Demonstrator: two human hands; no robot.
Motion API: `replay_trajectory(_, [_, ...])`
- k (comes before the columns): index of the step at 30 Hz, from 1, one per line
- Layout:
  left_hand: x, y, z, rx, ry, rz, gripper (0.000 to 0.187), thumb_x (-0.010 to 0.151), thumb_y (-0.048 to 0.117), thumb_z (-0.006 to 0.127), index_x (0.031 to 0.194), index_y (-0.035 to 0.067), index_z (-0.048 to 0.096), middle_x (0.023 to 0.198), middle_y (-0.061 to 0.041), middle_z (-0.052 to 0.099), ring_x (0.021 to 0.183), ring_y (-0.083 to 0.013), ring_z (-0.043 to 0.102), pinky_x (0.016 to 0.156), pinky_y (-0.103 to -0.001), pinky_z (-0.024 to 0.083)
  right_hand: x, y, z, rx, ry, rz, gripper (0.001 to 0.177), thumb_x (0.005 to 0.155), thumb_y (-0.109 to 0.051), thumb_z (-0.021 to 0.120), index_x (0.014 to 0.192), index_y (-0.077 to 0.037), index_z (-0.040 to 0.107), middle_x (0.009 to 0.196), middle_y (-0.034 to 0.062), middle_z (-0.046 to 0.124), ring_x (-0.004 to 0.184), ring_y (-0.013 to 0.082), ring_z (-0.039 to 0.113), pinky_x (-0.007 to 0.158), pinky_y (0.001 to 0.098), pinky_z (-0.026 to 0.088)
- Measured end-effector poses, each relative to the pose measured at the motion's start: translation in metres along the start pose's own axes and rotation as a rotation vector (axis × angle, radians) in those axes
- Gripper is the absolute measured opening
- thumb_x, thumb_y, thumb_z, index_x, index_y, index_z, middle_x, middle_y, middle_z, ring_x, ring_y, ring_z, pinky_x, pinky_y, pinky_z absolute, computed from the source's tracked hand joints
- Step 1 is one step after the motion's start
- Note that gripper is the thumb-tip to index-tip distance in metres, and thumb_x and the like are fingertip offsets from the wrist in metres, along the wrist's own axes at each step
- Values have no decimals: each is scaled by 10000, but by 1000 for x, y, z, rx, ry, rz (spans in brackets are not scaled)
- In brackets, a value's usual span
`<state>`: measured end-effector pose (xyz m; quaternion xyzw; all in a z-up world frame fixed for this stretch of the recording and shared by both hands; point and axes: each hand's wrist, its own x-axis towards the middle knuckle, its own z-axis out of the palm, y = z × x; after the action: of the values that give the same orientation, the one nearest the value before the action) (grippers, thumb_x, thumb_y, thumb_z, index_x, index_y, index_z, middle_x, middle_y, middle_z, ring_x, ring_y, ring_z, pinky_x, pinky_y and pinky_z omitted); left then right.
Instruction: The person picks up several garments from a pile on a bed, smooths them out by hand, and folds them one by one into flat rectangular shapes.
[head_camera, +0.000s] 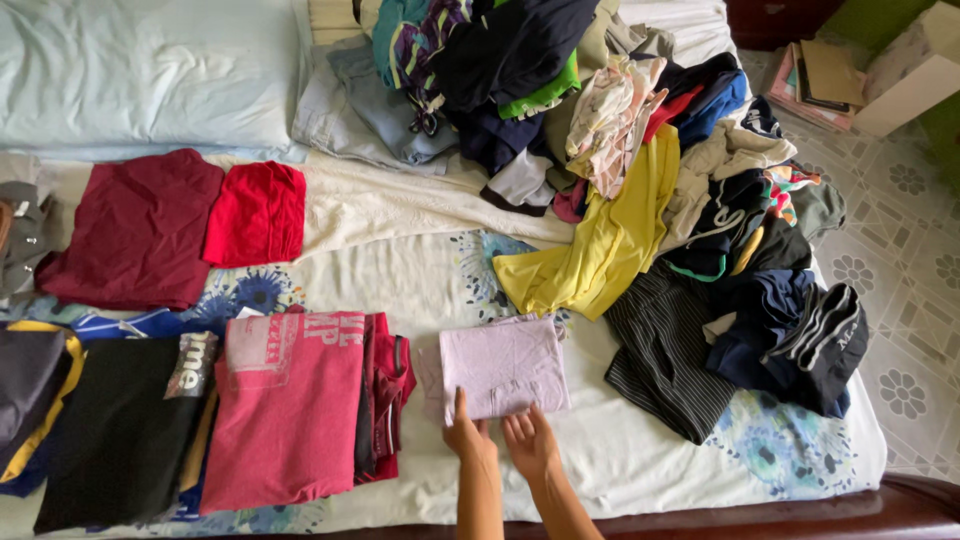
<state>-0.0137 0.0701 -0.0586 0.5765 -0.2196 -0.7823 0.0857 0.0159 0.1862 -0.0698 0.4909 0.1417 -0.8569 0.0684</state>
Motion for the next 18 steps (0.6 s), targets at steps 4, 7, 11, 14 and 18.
replay_trajectory(4, [37, 22, 3, 49, -103, 19, 550, 723, 169, 882, 1225, 65, 682, 1204, -83, 710, 1086, -249, 674, 852, -444, 584, 29, -35, 46, -69, -71, -91, 367, 909, -266, 697, 1236, -108, 646, 1185, 69, 671, 1062, 283, 644, 1033, 486, 492])
replay_trajectory(7, [48, 45, -9, 346, -190, -133, 573, 720, 204, 856, 1254, 125, 666, 1202, -24, 704, 1071, -232, 628, 793, -490, 523, 33, -85, 53, -276, 7, 62, 450, 896, -330, 704, 1249, -58, 644, 1194, 148, 684, 1046, 320, 661, 999, 509, 507])
replay_trajectory(11, [41, 83, -5, 535, -360, -209, 570, 714, 271, 873, 1247, 142, 717, 1158, -19, 706, 1023, -221, 645, 777, -443, 567, 27, -130, 61, -504, -210, 170, 481, 887, -296, 732, 1287, -49, 632, 1218, 126, 708, 1069, 292, 693, 1000, 466, 543])
replay_trajectory(14, [24, 116, 16, 730, -386, -319, 496, 745, 355, 843, 1199, 211, 704, 1132, -4, 698, 1026, -228, 646, 796, -452, 571, 32, -142, 83, -756, -243, 178, 502, 856, -262, 727, 1293, -41, 617, 1200, 135, 707, 1014, 268, 708, 917, 450, 593])
replay_trajectory(18, [4, 128, 27, 616, -519, -397, 408, 736, 316, 824, 1096, 190, 678, 1097, -20, 697, 1008, -226, 675, 787, -465, 585, 28, -158, 108, -908, -311, 195, 443, 906, -146, 715, 1256, 95, 593, 1148, 198, 698, 916, 271, 736, 851, 405, 638])
